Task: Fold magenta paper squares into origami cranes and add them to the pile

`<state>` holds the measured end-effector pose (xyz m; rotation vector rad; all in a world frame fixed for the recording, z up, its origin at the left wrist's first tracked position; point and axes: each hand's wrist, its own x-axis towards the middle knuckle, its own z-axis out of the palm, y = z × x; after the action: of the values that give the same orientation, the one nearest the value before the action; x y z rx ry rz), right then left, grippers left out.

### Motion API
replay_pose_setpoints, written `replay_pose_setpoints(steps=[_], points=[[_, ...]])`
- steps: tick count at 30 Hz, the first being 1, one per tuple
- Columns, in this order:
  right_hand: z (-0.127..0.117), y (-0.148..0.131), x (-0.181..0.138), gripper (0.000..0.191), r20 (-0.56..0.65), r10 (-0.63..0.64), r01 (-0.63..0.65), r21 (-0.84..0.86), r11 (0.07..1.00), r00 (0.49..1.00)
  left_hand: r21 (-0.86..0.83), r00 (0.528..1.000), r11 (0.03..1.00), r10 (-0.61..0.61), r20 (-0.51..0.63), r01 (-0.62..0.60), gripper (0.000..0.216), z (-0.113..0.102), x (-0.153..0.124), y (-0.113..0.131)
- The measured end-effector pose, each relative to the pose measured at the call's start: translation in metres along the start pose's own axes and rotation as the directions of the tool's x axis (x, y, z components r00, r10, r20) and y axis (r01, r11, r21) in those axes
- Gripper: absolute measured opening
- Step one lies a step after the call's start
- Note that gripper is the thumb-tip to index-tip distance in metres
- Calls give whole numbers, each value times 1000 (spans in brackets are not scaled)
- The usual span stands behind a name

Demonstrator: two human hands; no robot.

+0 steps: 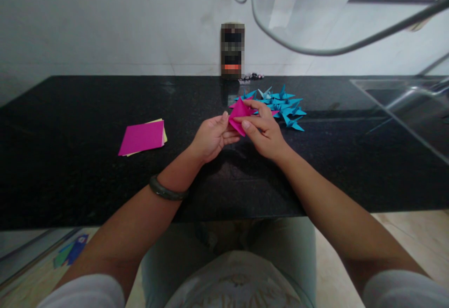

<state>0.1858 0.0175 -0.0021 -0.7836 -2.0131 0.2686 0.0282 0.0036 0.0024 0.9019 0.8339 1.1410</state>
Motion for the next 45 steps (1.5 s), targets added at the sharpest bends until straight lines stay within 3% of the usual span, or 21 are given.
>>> replay_pose_setpoints(steps=[19, 24, 28, 38, 42, 45], points=[[-1, -7, 1, 30, 81, -46, 45, 11, 999, 996, 82, 996, 993, 81, -20, -79, 41, -1, 2, -5], [3, -7, 1, 22, -59, 84, -76, 117, 990, 995, 115, 993, 989, 97, -61, -89, 41, -1, 3, -8], [14, 0, 1, 23, -87, 315, -276, 299, 913, 945, 187, 996, 981, 71, -56, -60, 39, 4, -1, -8], [18, -3, 3, 23, -29, 448, -369, 520, 770, 893, 296, 990, 950, 124, -62, -100, 32, 7, -3, -9], [13, -2, 5, 32, 106, 574, -493, 649, 579, 812, 300, 976, 944, 181, -119, -139, 35, 4, -1, -11], [11, -2, 3, 35, 220, 569, -551, 657, 514, 792, 286, 967, 944, 211, -146, -163, 35, 3, 0, -10]])
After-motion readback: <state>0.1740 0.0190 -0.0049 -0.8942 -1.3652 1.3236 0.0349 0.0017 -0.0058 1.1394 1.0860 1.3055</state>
